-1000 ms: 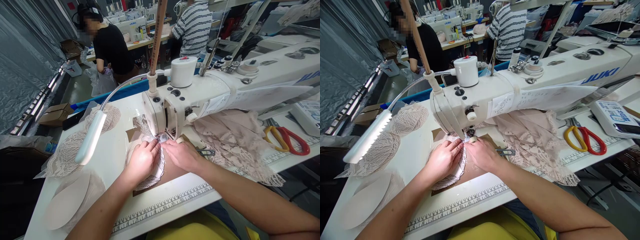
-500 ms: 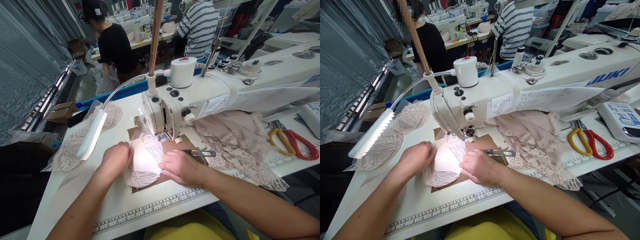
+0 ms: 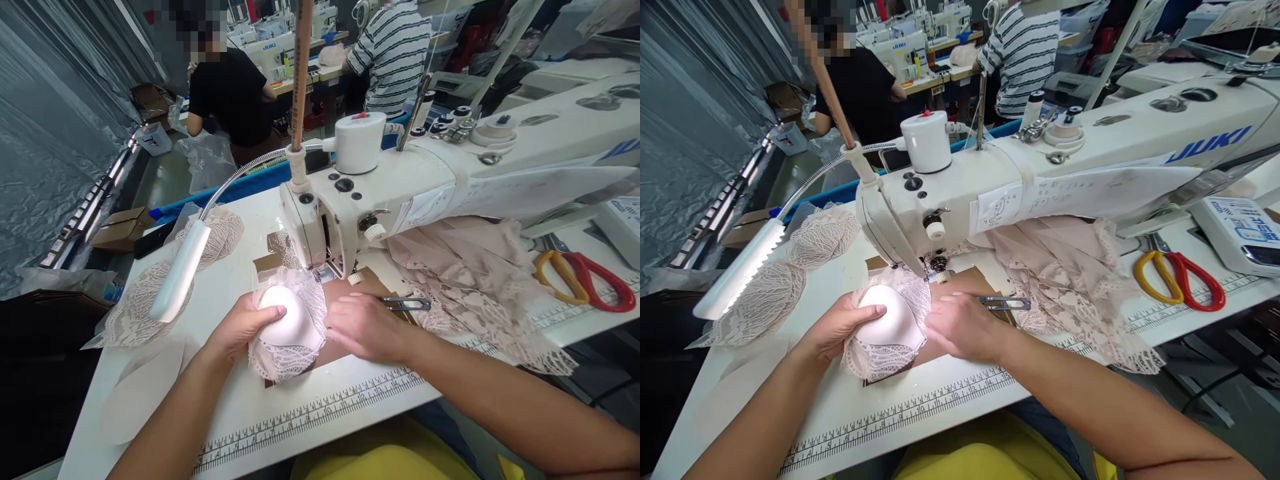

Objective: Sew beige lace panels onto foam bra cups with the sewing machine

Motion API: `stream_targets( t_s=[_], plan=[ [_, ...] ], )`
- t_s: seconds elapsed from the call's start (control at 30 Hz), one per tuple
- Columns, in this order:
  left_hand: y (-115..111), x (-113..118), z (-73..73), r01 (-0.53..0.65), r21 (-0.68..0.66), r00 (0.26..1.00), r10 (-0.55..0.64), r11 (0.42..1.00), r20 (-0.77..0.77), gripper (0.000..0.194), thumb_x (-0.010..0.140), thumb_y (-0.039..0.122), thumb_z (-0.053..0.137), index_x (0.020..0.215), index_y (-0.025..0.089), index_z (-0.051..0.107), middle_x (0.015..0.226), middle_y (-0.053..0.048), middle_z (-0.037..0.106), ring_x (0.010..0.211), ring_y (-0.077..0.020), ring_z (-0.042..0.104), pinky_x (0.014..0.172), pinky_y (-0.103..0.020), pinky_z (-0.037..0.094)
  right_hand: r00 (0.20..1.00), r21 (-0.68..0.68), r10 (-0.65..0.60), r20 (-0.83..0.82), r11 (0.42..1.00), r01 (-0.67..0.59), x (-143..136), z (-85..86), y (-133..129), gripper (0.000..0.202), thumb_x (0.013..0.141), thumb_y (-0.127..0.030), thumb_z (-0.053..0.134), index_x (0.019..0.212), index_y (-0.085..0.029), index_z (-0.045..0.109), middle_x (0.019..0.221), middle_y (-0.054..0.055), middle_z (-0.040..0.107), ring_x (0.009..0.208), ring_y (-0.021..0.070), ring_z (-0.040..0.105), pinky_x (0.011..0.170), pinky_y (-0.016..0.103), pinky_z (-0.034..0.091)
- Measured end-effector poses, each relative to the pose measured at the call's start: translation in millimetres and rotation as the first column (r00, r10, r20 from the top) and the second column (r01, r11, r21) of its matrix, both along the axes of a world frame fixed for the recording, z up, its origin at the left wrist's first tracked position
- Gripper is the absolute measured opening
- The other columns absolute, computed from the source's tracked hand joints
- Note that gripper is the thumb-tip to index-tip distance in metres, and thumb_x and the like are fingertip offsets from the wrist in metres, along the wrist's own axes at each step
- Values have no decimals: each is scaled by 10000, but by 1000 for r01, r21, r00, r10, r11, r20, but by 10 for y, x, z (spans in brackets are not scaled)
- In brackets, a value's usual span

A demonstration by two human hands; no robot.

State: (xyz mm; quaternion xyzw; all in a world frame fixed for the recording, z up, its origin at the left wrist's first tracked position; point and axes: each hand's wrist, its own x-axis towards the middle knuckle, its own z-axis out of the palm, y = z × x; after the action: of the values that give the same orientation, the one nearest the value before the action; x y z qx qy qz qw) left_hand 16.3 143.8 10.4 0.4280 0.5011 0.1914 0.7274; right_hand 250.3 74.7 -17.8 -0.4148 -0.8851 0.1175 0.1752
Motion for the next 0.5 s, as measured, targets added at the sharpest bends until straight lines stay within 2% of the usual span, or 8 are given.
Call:
stream_targets(
  t_s=[0.13, 0.2, 0.3, 0.4, 0.5],
  plan=[
    [31, -31, 13, 49, 4, 999, -49, 999, -15, 405, 670, 271, 784, 1026, 133, 649, 877, -67, 717, 762, -181, 654, 693, -267, 517, 975, -3, -212, 72, 977, 212, -28, 46, 52, 219, 898, -133, 426, 903, -156, 643, 857, 47, 590, 692, 137, 479, 613, 272, 309],
    [26, -31, 6, 59, 7, 998, -59, 998, 2, 431, 679, 280, 779, 1060, 133, 641, 886, -71, 718, 766, -183, 655, 698, -270, 521, 959, -3, -238, 156, 970, 241, -34, 57, 70, 242, 852, -72, 441, 948, -170, 641, 914, 45, 589, 678, 131, 472, 589, 273, 289],
    [12, -22, -23, 58, 14, 997, -59, 998, 40, 507, 691, 300, 775, 1142, 130, 615, 899, -81, 720, 785, -199, 661, 724, -292, 528, 938, -5, -263, 224, 963, 271, -15, 41, 85, 245, 832, -52, 440, 892, -169, 647, 861, 33, 587, 636, 126, 443, 568, 278, 263],
    [7, -12, -46, 62, 20, 996, -63, 998, 56, 553, 692, 315, 777, 1182, 129, 602, 905, -88, 724, 824, -220, 667, 737, -297, 528, 933, 9, -307, 190, 950, 311, 5, 13, 92, 256, 856, -70, 421, 907, -157, 655, 798, 28, 578, 607, 125, 414, 568, 280, 256],
    [6, -1, -39, 74, 28, 995, -76, 997, 62, 570, 693, 331, 777, 1195, 128, 600, 923, -94, 725, 847, -234, 667, 737, -296, 526, 943, 35, -302, 137, 953, 300, -4, 3, 95, 262, 865, -71, 422, 934, -158, 660, 797, 24, 566, 587, 118, 370, 556, 283, 228]
  ],
)
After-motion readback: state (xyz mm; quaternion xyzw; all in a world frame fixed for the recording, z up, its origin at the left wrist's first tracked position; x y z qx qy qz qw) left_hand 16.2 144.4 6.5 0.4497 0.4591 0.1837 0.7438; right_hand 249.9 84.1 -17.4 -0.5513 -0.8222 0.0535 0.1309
